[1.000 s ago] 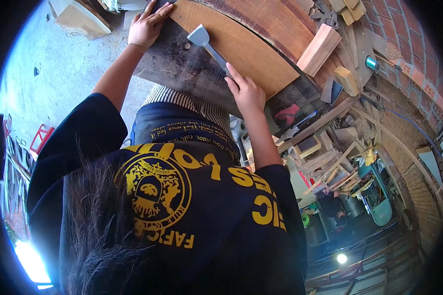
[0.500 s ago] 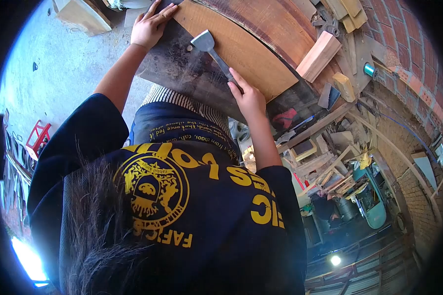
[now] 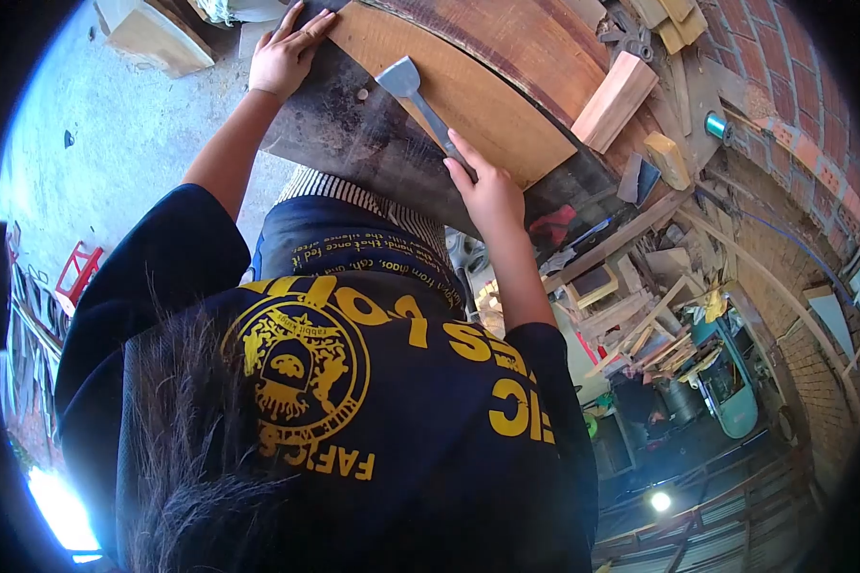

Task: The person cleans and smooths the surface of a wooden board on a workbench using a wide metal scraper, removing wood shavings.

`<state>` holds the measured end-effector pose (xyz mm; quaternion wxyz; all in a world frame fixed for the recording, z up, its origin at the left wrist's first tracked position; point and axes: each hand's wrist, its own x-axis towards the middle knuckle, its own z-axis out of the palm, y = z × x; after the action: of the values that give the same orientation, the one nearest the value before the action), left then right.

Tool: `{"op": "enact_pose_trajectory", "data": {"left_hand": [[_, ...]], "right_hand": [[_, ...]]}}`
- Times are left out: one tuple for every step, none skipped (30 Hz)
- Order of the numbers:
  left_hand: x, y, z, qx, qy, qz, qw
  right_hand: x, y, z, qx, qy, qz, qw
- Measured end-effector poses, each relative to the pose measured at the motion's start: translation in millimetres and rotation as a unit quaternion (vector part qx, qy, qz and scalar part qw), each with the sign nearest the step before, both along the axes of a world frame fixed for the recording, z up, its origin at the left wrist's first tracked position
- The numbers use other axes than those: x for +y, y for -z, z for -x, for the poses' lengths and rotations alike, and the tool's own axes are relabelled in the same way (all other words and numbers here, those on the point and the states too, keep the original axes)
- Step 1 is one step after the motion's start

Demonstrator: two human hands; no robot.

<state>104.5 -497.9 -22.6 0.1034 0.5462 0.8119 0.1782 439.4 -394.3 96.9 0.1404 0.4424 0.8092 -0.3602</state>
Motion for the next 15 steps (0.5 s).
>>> {"op": "enact_pose_trajectory", "data": {"left_hand": [[0, -1, 0, 0.001, 0.003, -0.002, 1.0], [0, -1, 0, -0.002, 0.0, -0.004, 1.0], [0, 0, -1, -0.005, -0.005, -0.006, 1.0], [1, -1, -2, -0.006, -0.005, -0.008, 1.0], [1, -1, -2, -0.005, -0.008, -0.008, 1.0], [0, -1, -2, -0.003, -0.011, -0.007, 1.0], [0, -3, -3, -0.003, -0.013, -0.007, 1.0], [0, -4, -3, -0.002, -0.013, -0.015, 1.0], [-1, -5, -3, 0.0, -0.01, -0.022, 1.0], [0, -5, -2, 0.0, -0.007, -0.021, 1.0], [1, -4, 0, 0.003, -0.009, -0.016, 1.0], [1, -3, -3, 0.005, -0.009, -0.011, 1.0], [2, -3, -3, -0.001, -0.012, -0.007, 1.0], [3, -3, -2, 0.001, -0.009, -0.007, 1.0], [3, -5, -4, -0.002, -0.017, -0.012, 1.0]], "right_hand": [[0, -2, -6, -0.007, -0.002, 0.003, 1.0], [1, -4, -14, -0.015, -0.006, 0.006, 1.0], [0, -1, -34, -0.016, -0.005, 0.003, 1.0], [-4, 6, -65, 0.005, 0.001, 0.004, 1.0], [-7, 11, -93, 0.026, 0.007, 0.005, 1.0], [-9, 13, -116, 0.026, 0.005, 0.005, 1.0], [-12, 14, -138, 0.029, 0.0, -0.007, 1.0], [-13, 16, -147, 0.034, -0.004, -0.017, 0.999], [-10, 16, -141, -0.008, -0.011, -0.015, 1.0], [-7, 15, -111, -0.007, -0.008, -0.013, 1.0], [-3, 15, -64, 0.005, -0.027, -0.03, 0.999], [-3, 12, -43, 0.017, -0.046, -0.046, 0.998], [-2, 9, -41, 0.018, -0.044, -0.045, 0.998], [-2, 7, -38, 0.016, -0.053, -0.058, 0.997], [-2, 5, -37, 0.013, -0.064, -0.072, 0.995]]}}
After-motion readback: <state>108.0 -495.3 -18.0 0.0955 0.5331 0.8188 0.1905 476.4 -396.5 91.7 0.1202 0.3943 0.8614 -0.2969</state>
